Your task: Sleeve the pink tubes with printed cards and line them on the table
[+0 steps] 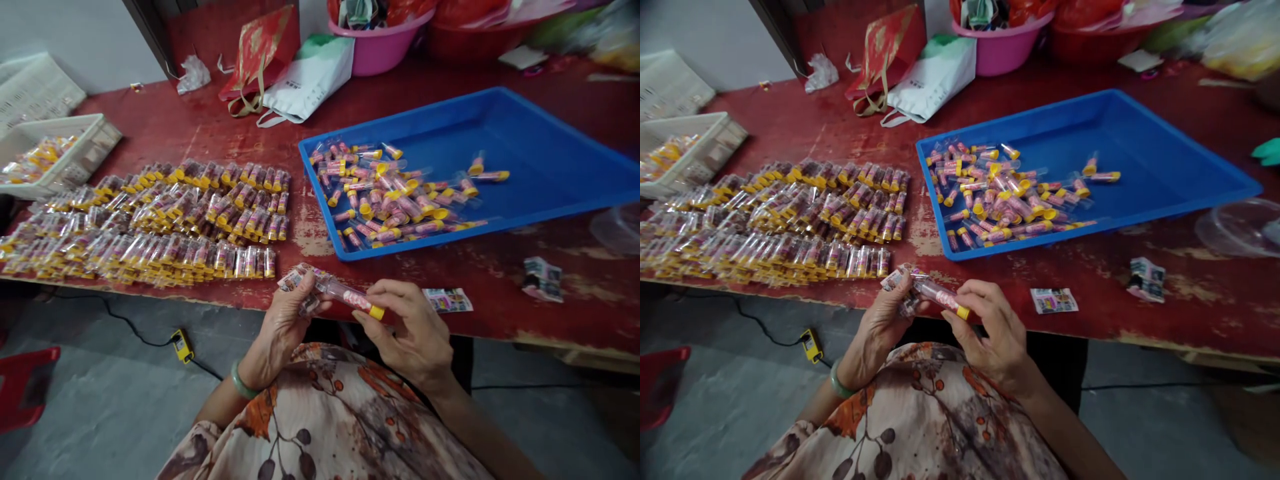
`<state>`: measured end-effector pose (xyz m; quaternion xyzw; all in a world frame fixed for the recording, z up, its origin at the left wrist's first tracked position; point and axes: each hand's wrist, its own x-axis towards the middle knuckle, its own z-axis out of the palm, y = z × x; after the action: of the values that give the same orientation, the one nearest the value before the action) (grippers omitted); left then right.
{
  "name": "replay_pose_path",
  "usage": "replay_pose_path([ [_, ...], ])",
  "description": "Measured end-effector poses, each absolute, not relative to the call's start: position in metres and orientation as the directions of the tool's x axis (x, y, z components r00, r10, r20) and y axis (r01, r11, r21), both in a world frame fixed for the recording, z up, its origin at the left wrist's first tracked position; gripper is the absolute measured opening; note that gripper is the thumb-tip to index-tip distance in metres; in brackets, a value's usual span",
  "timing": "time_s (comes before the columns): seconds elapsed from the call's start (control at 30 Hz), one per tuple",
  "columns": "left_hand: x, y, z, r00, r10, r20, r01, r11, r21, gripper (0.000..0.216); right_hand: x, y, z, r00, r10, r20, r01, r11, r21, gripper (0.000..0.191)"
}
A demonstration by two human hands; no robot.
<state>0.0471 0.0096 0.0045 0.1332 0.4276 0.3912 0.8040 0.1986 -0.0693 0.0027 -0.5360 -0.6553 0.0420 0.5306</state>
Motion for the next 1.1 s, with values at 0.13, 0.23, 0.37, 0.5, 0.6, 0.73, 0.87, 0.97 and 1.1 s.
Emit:
replay_pose_path([
  [0.13,0.045,0.01,0.005,0.315,0.719,-0.62,-0.551,0.67,0.497,0.031,0.191,-0.071,0.001,0.145,0.701,0.698,0.697,0.428,-0.576,0.031],
  [0.23,0.042,0.011,0.003,0.318,0.693,-0.647,-0.561,0.687,0.461,0.03,0.189,-0.07,0.003,0.187,0.696,0.694,0.702,0.399,-0.59,0.027],
  [0.37,0.038,0.011,0.002,0.361,0.695,-0.622,-0.558,0.695,0.453,0.029,0.19,-0.069,0.007,0.131,0.681,0.72,0.772,0.386,-0.505,0.03],
  [0.5,0.039,0.011,0.002,0.343,0.699,-0.628,-0.564,0.687,0.458,0.029,0.192,-0.074,-0.001,-0.031,0.687,0.726,0.838,0.414,-0.356,0.043],
  [0.6,0.042,0.01,0.0,0.324,0.708,-0.627,-0.588,0.67,0.453,0.029,0.194,-0.079,-0.01,-0.182,0.651,0.737,0.843,0.489,-0.223,0.042],
  [0.73,0.045,0.008,-0.006,0.331,0.742,-0.583,-0.603,0.642,0.475,0.028,0.198,-0.083,-0.008,-0.377,0.588,0.716,0.797,0.599,-0.072,0.026],
  [0.87,0.046,0.005,-0.009,0.324,0.769,-0.551,-0.602,0.617,0.507,0.031,0.198,-0.083,-0.004,-0.433,0.598,0.675,0.779,0.625,-0.054,0.026],
  [0.97,0.047,0.004,-0.006,0.338,0.753,-0.564,-0.581,0.639,0.504,0.031,0.192,-0.08,-0.011,-0.277,0.595,0.754,0.806,0.571,-0.155,0.032],
  [1.1,0.047,0.005,0.0,0.345,0.687,-0.64,-0.538,0.703,0.465,0.033,0.183,-0.076,-0.021,0.002,0.586,0.81,0.855,0.419,-0.306,0.057],
])
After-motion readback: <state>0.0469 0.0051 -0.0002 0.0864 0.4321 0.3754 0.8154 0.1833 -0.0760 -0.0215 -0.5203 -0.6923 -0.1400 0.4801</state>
